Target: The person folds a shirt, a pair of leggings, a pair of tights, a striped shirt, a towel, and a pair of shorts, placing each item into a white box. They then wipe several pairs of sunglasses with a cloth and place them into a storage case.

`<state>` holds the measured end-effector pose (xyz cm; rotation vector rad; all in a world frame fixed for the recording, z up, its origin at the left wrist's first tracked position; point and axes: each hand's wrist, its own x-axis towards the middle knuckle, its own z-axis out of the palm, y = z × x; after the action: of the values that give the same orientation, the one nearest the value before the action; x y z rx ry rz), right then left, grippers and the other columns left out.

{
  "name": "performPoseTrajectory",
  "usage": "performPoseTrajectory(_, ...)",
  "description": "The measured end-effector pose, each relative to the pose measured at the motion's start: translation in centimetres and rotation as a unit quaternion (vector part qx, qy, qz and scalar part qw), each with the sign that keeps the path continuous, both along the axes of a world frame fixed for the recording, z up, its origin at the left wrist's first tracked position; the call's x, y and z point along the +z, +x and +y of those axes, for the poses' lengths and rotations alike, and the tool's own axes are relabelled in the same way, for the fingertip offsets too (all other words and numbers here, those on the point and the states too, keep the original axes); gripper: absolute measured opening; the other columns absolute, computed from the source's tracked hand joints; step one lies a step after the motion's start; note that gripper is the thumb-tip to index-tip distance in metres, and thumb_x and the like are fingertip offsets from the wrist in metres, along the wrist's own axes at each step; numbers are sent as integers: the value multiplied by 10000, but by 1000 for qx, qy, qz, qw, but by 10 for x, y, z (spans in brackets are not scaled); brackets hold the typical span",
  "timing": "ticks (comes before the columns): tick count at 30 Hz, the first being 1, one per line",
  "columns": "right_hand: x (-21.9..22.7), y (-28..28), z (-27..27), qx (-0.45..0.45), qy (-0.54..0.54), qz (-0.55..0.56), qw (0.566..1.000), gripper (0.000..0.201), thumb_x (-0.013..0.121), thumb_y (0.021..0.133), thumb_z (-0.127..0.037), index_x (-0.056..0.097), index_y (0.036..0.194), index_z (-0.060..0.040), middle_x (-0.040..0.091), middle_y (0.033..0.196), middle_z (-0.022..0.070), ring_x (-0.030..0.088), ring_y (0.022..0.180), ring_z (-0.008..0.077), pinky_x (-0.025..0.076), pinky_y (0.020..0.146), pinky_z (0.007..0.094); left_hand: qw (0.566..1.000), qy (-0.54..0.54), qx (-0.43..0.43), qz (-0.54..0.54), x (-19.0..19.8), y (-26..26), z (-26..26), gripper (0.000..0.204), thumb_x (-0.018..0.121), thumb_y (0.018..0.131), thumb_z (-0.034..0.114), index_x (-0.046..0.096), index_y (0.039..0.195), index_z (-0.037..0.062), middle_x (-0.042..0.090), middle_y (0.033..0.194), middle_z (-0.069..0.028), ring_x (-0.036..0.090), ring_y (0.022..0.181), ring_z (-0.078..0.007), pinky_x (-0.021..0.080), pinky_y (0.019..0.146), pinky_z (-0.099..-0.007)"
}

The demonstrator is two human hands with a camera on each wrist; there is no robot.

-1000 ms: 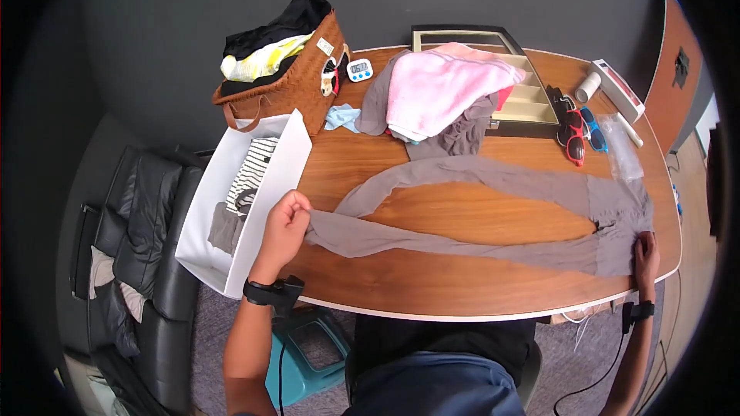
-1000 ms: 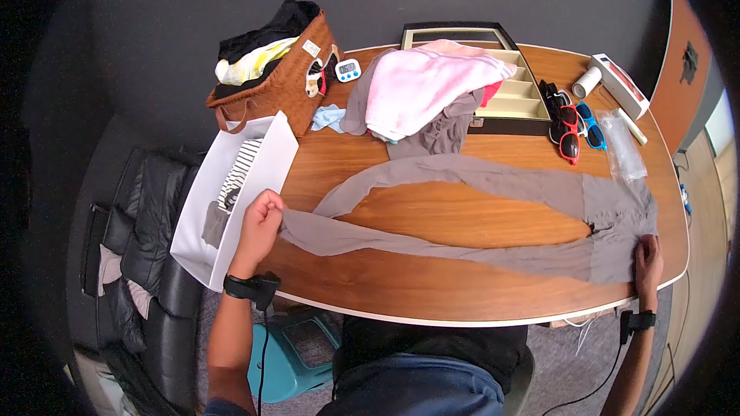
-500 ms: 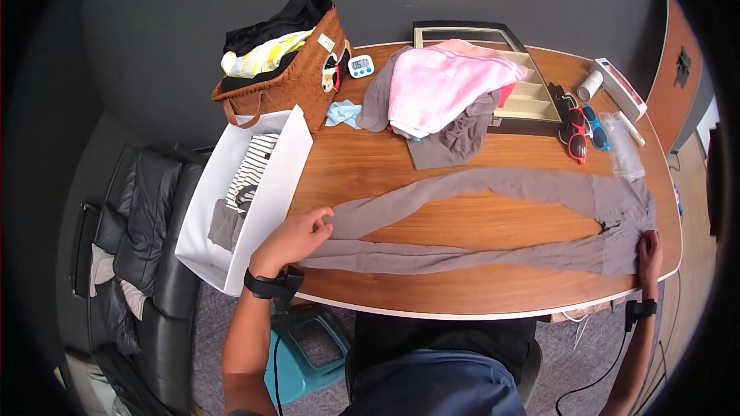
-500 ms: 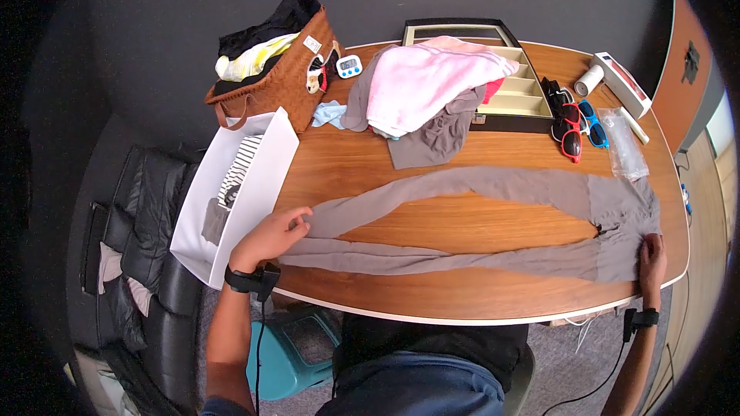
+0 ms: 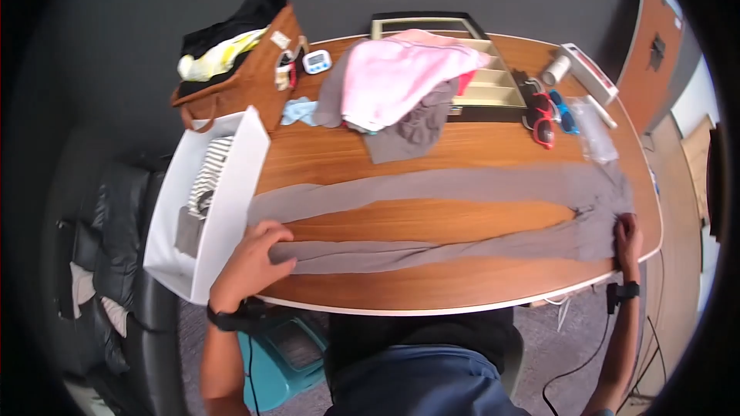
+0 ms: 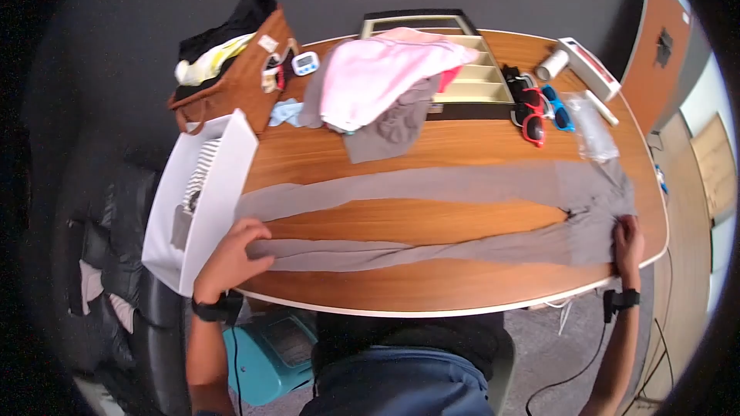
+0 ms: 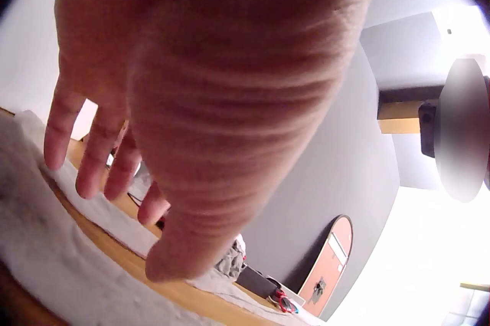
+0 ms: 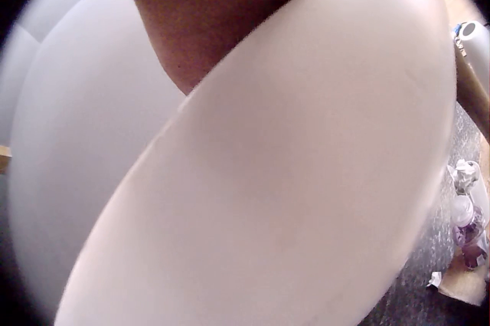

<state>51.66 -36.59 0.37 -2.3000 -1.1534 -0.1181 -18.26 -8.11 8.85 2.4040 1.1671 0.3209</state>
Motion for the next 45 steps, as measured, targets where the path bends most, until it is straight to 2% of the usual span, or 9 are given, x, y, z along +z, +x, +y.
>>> performPoseTrajectory(8, 7, -10, 6, -15, -15, -36, 999, 126, 582, 872, -72, 595, 982, -11, 609, 894, 142, 626, 809, 278, 487, 740, 358, 998, 34, -58, 2, -23, -6, -5, 102, 649, 853, 69, 618, 942, 30, 594, 1000, -80, 571, 978, -241, 459, 836, -338)
performPoseTrajectory(10, 8, -10, 5, -12, -11, -44, 999, 125, 581, 870, -67, 595, 979, -8, 606, 898, 143, 624, 813, 274, 486, 746, 354, 936, -286, 92, -183, -29, -20, 4, 90, 601, 929, 83, 562, 1000, 41, 597, 946, -30, 588, 891, -136, 465, 749, -268)
performPoseTrajectory(12, 11, -13, 7, -18, -8, -15, 1000, 122, 579, 865, -60, 592, 972, -4, 599, 891, 141, 619, 811, 269, 484, 752, 352, 851, -408, 129, -306, 5, -9, 6, 91, 546, 975, 86, 512, 1051, 48, 574, 781, -3, 560, 673, -94, 444, 594, -221)
performPoseTrajectory(15, 9, -10, 7, -17, -12, -16, 1000, 122, 578, 864, -59, 590, 971, -3, 599, 888, 139, 620, 812, 267, 484, 758, 352, 896, -359, 176, -196, 4, -19, 25, 170, 593, 954, 123, 517, 1082, 41, 586, 735, -34, 561, 624, -114, 447, 562, -249)
performPoseTrajectory(17, 10, -11, 7, -16, -15, -12, 1000, 120, 577, 863, -58, 589, 969, -3, 599, 886, 137, 619, 813, 265, 484, 762, 350, 976, -151, 157, 3, -13, -22, 34, 318, 663, 906, 188, 521, 1142, 29, 603, 786, -86, 599, 682, -169, 477, 610, -301)
performPoseTrajectory(20, 7, -10, 5, -9, -8, -14, 1000, 109, 570, 864, -48, 587, 963, -4, 594, 881, 133, 611, 811, 258, 481, 768, 340, 984, -83, 150, 39, -15, -17, 23, 442, 713, 861, 202, 508, 1210, 24, 602, 834, -96, 590, 747, -182, 479, 665, -303)
performPoseTrajectory(26, -38, 46, -10, 35, 37, 86, 995, 103, 526, 891, -18, 569, 984, -13, 583, 885, 141, 590, 835, 234, 466, 790, 327, 990, 62, 123, -25, -19, -21, 9, 288, 629, 843, 82, 584, 1118, 11, 564, 1103, -181, 557, 1032, -359, 466, 864, -370)
performPoseTrajectory(34, -24, 30, -6, 17, 15, -7, 1000, 94, 534, 920, -54, 536, 1002, -7, 569, 889, 147, 574, 839, 271, 459, 808, 342, 998, 8, 50, 26, -9, -33, -23, 299, 544, 748, -107, 623, 1007, 22, 576, 1064, -126, 561, 1031, -317, 484, 845, -354)
performPoseTrajectory(45, -23, 33, -10, 27, 10, -17, 999, 104, 518, 924, -44, 531, 1019, -5, 575, 914, 142, 582, 881, 253, 457, 821, 342, 996, 86, 0, 9, -23, -36, -19, 114, 654, 841, 94, 635, 925, 19, 589, 1005, -97, 574, 904, -271, 467, 815, -363)
